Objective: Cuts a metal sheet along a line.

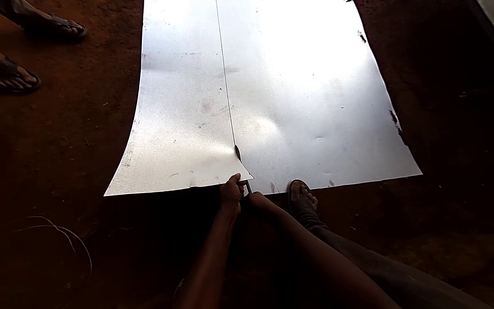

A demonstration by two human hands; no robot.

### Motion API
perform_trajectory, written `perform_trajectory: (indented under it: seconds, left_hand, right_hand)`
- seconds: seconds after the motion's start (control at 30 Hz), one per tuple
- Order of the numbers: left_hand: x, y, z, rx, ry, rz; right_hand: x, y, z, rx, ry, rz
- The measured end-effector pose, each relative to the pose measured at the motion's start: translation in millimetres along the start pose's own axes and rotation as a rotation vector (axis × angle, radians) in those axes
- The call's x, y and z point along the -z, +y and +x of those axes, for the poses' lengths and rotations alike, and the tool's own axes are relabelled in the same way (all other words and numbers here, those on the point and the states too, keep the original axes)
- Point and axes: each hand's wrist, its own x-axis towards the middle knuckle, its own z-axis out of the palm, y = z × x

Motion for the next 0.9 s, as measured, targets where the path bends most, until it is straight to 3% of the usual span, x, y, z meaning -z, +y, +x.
perform_trajectory:
  seconds: [0.13, 0.3, 0.5, 0.9]
  left_hand:
    - [0.9, 0.0, 0.8, 0.009, -0.001, -0.005]
    - [-1.6, 4.5, -3.3, -0.007, -0.001, -0.001]
    - [-3.2, 6.7, -8.2, -0.013, -0.004, -0.026]
    - [-2.2, 5.0, -5.0, -0.032, -0.01, -0.018]
  right_hand:
    - [0.8, 0.0, 6.8, -0.02, 0.021, -0.04]
    - [-8.9, 6.2, 14.7, -0.023, 0.188, -0.158]
    - [3.8, 8.5, 10.9, 0.177, 0.217, -0.388]
    - [-0.2, -17.5, -6.9, 0.216, 0.059, -0.049]
